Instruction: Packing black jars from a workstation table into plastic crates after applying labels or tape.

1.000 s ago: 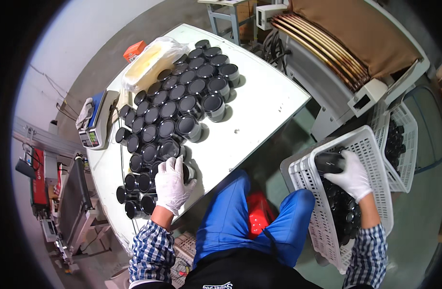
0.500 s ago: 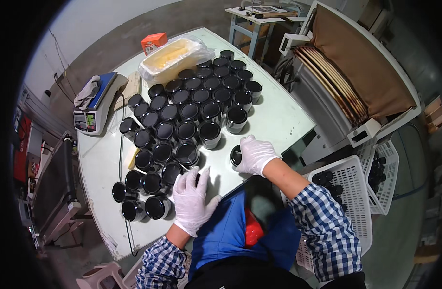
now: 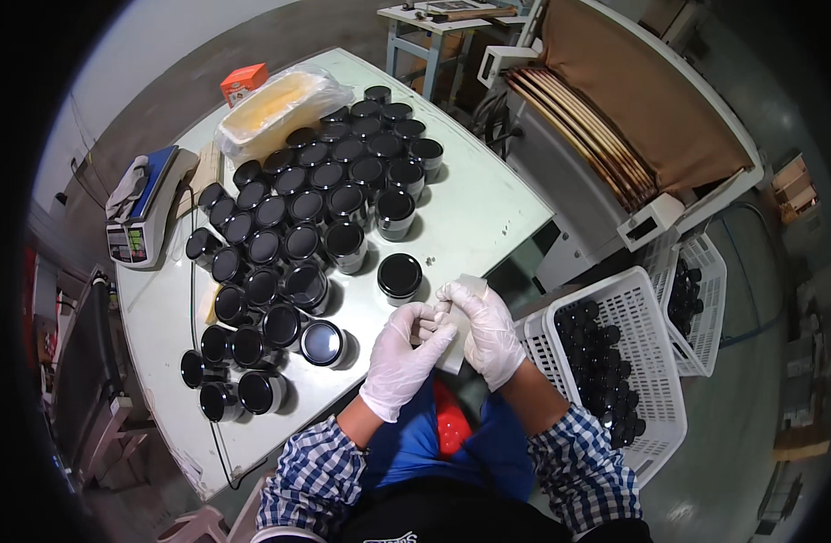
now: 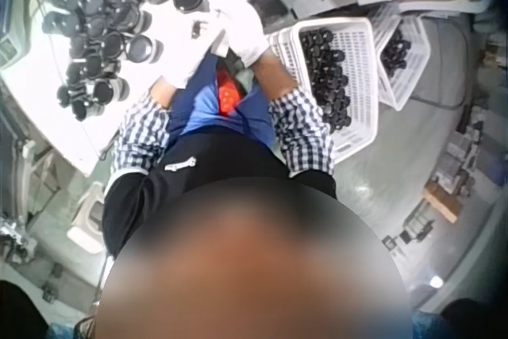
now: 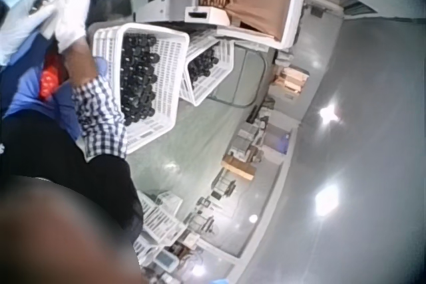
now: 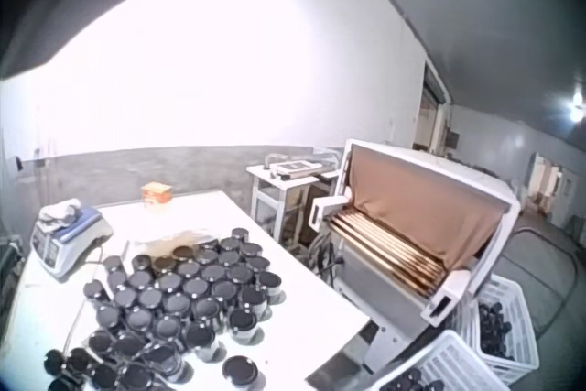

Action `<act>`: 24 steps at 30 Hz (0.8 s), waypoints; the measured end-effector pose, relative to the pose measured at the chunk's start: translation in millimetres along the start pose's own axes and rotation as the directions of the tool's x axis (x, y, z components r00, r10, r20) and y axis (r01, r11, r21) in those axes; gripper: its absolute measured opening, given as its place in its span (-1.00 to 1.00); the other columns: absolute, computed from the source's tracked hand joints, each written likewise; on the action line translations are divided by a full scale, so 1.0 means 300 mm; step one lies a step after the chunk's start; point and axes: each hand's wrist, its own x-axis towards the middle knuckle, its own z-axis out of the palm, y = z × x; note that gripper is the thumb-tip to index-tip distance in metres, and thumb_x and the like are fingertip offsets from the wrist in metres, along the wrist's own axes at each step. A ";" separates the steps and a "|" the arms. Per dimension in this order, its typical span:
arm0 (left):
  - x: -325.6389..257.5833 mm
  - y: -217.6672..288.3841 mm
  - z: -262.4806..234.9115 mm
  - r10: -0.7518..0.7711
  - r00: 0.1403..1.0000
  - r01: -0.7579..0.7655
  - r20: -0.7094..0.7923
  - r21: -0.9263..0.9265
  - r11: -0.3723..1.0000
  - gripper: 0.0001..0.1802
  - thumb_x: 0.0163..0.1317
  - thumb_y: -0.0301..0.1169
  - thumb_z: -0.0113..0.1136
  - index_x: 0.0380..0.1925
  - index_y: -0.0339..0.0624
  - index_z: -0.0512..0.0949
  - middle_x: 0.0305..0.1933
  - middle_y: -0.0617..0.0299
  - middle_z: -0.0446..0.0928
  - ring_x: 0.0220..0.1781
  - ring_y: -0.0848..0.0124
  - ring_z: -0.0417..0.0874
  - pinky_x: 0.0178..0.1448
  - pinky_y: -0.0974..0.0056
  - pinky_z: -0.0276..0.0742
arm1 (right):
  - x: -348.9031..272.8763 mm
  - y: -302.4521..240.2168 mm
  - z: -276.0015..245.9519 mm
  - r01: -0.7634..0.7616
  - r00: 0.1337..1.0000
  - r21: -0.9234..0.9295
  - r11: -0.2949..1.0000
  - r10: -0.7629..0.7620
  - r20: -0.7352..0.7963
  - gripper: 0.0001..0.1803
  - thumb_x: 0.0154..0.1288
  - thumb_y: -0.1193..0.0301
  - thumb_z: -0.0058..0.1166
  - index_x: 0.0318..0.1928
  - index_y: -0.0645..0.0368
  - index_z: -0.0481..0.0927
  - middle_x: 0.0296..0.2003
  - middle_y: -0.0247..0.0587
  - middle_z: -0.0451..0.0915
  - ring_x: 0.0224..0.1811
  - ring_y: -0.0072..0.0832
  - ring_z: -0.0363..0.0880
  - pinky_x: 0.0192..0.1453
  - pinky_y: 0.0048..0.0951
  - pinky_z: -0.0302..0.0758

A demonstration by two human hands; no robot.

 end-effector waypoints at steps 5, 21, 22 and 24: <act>-0.003 -0.035 0.042 -0.144 0.985 0.156 0.097 -0.132 0.979 -0.77 0.29 -0.33 0.29 -0.19 -0.24 0.55 -0.40 0.41 0.49 -0.38 0.67 0.43 -0.25 0.52 0.41 | -0.025 0.042 -0.057 0.002 0.994 0.150 0.989 0.014 -0.107 -0.85 0.35 0.48 0.17 -0.13 0.20 0.50 -0.27 -0.30 0.56 -0.24 -0.53 0.57 -0.09 -0.52 0.56; -0.018 -0.013 -0.029 -0.112 0.988 0.155 0.107 -0.656 0.739 -0.82 0.39 -0.39 0.10 -0.30 -0.29 0.55 -0.30 0.10 0.63 -0.30 0.35 0.63 -0.12 0.28 0.55 | -0.016 0.118 -0.160 -0.153 0.982 0.100 0.983 0.139 0.131 -0.61 0.40 0.08 0.10 -0.39 0.14 0.47 -0.49 -0.23 0.55 -0.57 -0.46 0.49 -0.49 -0.50 0.43; -0.016 -0.013 -0.040 -0.093 0.992 0.129 0.090 -0.653 0.746 -0.79 0.41 -0.36 0.08 -0.31 -0.29 0.55 -0.28 0.10 0.63 -0.25 0.35 0.63 -0.06 0.30 0.54 | -0.022 0.123 -0.152 -0.157 0.980 0.107 0.982 0.141 0.140 -0.61 0.40 0.08 0.10 -0.39 0.14 0.47 -0.49 -0.23 0.55 -0.57 -0.46 0.49 -0.49 -0.50 0.43; -0.004 0.007 -0.063 -0.149 0.989 0.136 0.019 -0.533 0.835 -0.80 0.40 -0.35 0.09 -0.30 -0.29 0.55 -0.28 0.11 0.63 -0.23 0.37 0.62 -0.03 0.31 0.52 | -0.032 0.137 -0.147 -0.208 0.978 0.148 0.967 0.208 0.014 -0.59 0.39 0.04 0.09 -0.41 0.09 0.42 -0.55 -0.28 0.50 -0.66 -0.49 0.42 -0.58 -0.51 0.35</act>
